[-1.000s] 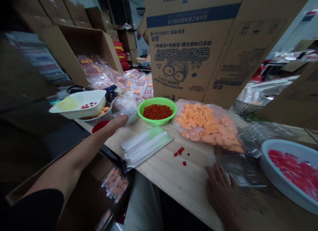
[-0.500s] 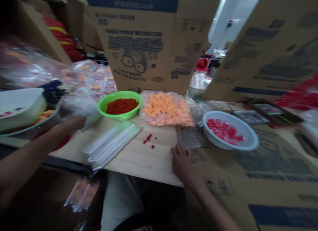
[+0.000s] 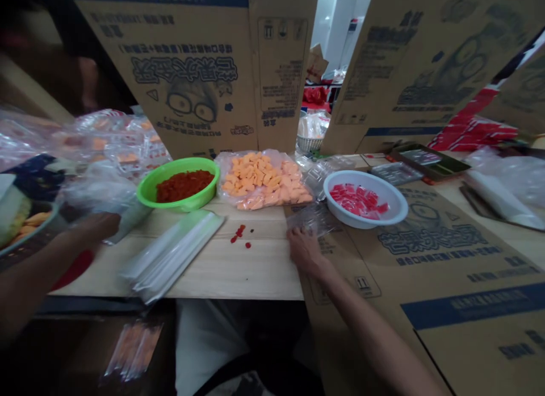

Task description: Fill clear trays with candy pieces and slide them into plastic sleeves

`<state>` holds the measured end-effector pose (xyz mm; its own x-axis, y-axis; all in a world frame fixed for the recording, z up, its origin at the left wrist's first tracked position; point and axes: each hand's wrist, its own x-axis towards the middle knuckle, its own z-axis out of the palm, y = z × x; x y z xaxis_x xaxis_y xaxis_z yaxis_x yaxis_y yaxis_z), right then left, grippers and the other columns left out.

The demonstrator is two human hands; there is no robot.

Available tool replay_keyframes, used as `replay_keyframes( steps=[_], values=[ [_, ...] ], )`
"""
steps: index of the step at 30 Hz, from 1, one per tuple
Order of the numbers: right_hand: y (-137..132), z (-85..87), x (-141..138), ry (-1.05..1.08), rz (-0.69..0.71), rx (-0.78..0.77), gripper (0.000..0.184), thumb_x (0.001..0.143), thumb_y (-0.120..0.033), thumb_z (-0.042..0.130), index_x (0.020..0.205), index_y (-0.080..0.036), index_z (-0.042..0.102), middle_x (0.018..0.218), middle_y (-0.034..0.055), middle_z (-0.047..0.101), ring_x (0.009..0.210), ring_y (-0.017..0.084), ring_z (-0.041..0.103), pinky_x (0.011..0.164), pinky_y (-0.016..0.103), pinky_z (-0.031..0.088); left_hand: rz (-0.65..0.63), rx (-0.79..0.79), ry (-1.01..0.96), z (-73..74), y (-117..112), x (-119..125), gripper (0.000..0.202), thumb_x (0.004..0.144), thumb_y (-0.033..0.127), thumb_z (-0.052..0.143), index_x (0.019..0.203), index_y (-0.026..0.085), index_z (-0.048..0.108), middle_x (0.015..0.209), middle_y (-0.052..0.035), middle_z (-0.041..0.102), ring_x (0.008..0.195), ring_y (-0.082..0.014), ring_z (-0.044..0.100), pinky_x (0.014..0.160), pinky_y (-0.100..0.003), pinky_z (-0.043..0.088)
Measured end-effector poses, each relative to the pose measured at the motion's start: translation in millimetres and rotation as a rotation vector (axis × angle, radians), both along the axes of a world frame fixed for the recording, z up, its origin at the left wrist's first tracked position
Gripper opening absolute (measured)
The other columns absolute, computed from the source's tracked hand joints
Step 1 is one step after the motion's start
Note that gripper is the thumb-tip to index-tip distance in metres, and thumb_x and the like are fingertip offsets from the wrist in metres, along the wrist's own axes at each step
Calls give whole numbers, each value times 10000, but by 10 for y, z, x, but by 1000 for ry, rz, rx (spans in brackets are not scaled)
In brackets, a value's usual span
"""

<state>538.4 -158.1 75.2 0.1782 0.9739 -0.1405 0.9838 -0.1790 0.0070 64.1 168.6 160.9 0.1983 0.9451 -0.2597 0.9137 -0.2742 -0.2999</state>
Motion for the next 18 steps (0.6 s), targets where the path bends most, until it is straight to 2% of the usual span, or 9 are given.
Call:
replay_keyframes(
  steps=[2,5,8,10,12,15,18],
  values=[
    [-46,33,62,-35,-49,-35,365,892,-91,420,1171,-126,652,1201,198,634,1085,342,603,925,509,423,-7,-5,28,2,24,-43,99,714,137,507,618,157,496,640,-37,629,838,-199,627,810,-261,427],
    [-57,47,-24,-50,-58,-2,367,875,-96,454,1185,-107,652,1219,221,622,1122,368,583,916,481,432,0,-12,59,15,20,-70,119,761,160,553,648,150,517,699,-39,663,860,-191,630,809,-242,420],
    [58,-36,-337,83,78,74,556,873,-88,458,1426,-119,510,1436,219,505,1310,336,481,1024,429,392,9,-9,65,20,-13,-24,107,767,138,592,672,143,542,697,-35,662,870,-194,632,810,-238,423],
    [196,-151,-601,192,118,101,615,944,-177,433,1553,-154,351,1560,210,375,1423,327,371,1095,432,341,16,4,52,12,-45,14,121,760,95,593,654,133,548,668,-44,648,858,-203,638,811,-249,430],
    [363,-282,-841,250,87,118,636,995,-306,411,1596,-165,257,1615,222,273,1487,358,260,1144,483,277,19,25,19,-4,-79,33,157,755,55,586,621,124,543,641,-56,633,840,-210,644,807,-258,434],
    [616,-431,-1100,276,70,147,696,999,-385,431,1609,-136,206,1637,247,192,1516,394,162,1180,533,194,20,82,-70,-33,-113,13,189,747,12,573,592,116,539,601,-57,611,807,-206,641,796,-257,436],
    [806,-481,-1254,320,175,188,687,993,-335,442,1603,-112,219,1638,236,203,1523,353,163,1198,497,188,40,188,-203,-55,-105,-34,191,732,4,586,580,113,543,531,-35,568,732,-181,617,767,-233,434]
  ],
)
